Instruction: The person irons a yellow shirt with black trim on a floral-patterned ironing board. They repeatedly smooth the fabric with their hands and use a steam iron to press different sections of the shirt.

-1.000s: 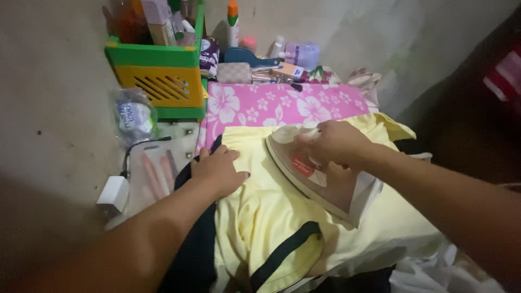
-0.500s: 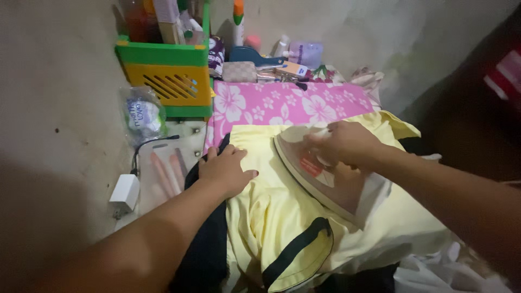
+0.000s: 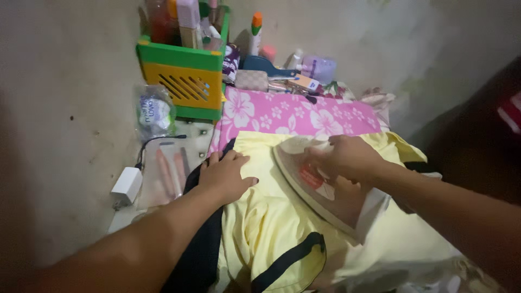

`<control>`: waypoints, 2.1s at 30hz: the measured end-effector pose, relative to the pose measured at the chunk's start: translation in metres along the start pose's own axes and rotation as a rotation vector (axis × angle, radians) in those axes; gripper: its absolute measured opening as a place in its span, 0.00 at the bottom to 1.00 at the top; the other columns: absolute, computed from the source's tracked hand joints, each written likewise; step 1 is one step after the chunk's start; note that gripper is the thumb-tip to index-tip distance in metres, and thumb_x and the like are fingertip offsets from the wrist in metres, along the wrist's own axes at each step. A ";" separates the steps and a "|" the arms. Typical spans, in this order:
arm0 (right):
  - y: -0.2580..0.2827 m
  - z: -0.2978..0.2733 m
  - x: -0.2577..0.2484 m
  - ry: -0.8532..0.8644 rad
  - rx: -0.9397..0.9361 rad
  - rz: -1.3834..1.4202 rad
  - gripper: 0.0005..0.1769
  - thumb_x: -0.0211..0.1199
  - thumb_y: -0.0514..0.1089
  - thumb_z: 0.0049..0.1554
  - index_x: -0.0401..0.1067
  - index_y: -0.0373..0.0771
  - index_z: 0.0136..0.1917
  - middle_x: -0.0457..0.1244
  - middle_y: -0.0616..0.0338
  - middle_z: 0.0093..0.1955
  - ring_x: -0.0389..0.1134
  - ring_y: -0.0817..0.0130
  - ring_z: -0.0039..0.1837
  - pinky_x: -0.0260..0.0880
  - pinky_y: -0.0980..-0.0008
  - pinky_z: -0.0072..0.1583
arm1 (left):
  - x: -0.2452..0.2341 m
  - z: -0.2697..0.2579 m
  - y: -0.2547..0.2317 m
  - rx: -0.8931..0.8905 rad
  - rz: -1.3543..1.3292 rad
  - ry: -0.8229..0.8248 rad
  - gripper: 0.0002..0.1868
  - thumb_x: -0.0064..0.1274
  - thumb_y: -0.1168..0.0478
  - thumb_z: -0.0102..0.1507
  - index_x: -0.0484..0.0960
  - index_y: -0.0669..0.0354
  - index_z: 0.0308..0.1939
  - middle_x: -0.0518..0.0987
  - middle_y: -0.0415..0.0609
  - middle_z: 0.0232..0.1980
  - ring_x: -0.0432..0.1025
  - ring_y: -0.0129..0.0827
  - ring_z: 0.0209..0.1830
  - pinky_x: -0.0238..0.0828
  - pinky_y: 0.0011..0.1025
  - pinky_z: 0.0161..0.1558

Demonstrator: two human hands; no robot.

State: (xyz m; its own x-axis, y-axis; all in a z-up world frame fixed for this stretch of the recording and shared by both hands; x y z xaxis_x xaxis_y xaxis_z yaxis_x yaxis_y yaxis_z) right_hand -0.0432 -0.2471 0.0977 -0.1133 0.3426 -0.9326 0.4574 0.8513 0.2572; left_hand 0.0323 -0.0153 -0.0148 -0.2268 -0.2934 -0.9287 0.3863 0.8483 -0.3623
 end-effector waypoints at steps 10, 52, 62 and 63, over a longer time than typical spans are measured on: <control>-0.040 0.020 0.000 0.239 -0.154 -0.003 0.39 0.64 0.73 0.50 0.78 0.42 0.61 0.72 0.50 0.50 0.74 0.62 0.46 0.76 0.64 0.48 | -0.013 0.005 -0.010 -0.070 -0.102 -0.060 0.36 0.69 0.47 0.51 0.75 0.36 0.64 0.64 0.40 0.70 0.49 0.49 0.77 0.31 0.65 0.74; -0.031 0.102 -0.014 0.168 -0.321 -0.197 0.60 0.61 0.80 0.48 0.57 0.36 0.77 0.63 0.41 0.70 0.67 0.49 0.69 0.67 0.60 0.69 | 0.015 0.112 0.046 -0.276 -0.388 -0.087 0.29 0.53 0.38 0.63 0.83 0.63 0.48 0.84 0.58 0.50 0.77 0.51 0.53 0.71 0.46 0.55; -0.069 0.067 -0.038 0.159 -0.394 -0.192 0.37 0.57 0.74 0.51 0.77 0.49 0.62 0.74 0.48 0.51 0.76 0.57 0.55 0.74 0.58 0.59 | 0.015 0.097 0.053 -0.272 -0.486 -0.137 0.26 0.52 0.39 0.65 0.79 0.62 0.40 0.82 0.60 0.38 0.77 0.51 0.39 0.71 0.45 0.44; -0.071 0.066 -0.038 0.148 -0.359 -0.197 0.36 0.58 0.74 0.51 0.76 0.50 0.63 0.74 0.49 0.51 0.76 0.57 0.55 0.74 0.57 0.59 | 0.013 0.097 0.054 -0.252 -0.488 -0.156 0.26 0.52 0.39 0.64 0.80 0.61 0.40 0.82 0.58 0.38 0.77 0.50 0.40 0.70 0.44 0.44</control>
State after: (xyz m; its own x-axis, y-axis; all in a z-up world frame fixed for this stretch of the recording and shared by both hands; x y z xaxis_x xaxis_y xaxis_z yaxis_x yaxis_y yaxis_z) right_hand -0.0128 -0.3465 0.0979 -0.3047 0.1910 -0.9331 0.0817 0.9813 0.1742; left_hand 0.1366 -0.0161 -0.0540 -0.1836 -0.7232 -0.6658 0.0401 0.6712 -0.7402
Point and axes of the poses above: each hand's wrist, its own z-axis towards the middle knuckle, its own x-axis out of the palm, y = z × x, the point moved 4 cm from there along z, towards the middle knuckle
